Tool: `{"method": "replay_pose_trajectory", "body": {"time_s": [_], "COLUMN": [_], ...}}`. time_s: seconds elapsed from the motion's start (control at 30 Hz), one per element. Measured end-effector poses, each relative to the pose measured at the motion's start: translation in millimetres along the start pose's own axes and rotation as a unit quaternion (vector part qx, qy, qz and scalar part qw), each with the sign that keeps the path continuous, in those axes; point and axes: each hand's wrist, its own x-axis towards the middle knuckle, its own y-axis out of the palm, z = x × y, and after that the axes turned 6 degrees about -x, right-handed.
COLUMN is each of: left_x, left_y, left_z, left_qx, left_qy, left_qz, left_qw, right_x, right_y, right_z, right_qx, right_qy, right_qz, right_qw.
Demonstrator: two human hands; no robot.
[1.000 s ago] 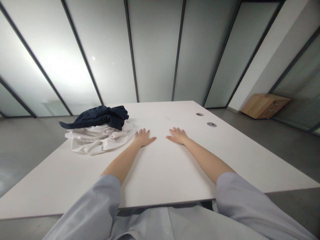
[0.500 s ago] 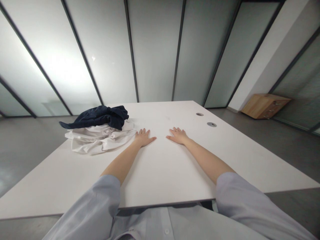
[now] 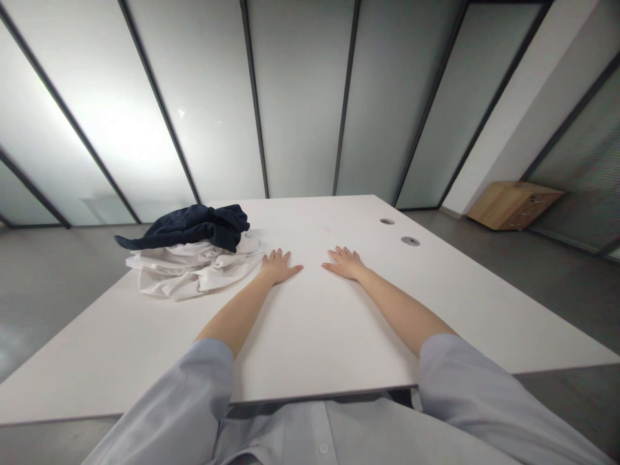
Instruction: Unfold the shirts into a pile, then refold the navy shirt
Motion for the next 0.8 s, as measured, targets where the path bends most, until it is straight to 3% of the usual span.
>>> {"method": "replay_pose_trajectory", "body": {"time_s": [0.6,0.8], "left_x": [-2.0,-3.9], "left_y": [-1.5,-8.2], "left_z": [0.5,1.4], "left_qx": [-0.008,-0.019], "left_qy": [0.01,0.033], "left_qz": [-0.025,-0.078], "left_qw": [1.0,0.996], "right_x": [-2.5,-4.2], "right_y": [0.0,-0.9], "right_z": [0.2,-3.1], "right_qx": [0.007,0.014], "right_qy": [-0.002,-0.016], "right_qz": [-0.022,-0.071], "right_qw": [1.0,0.997]}}
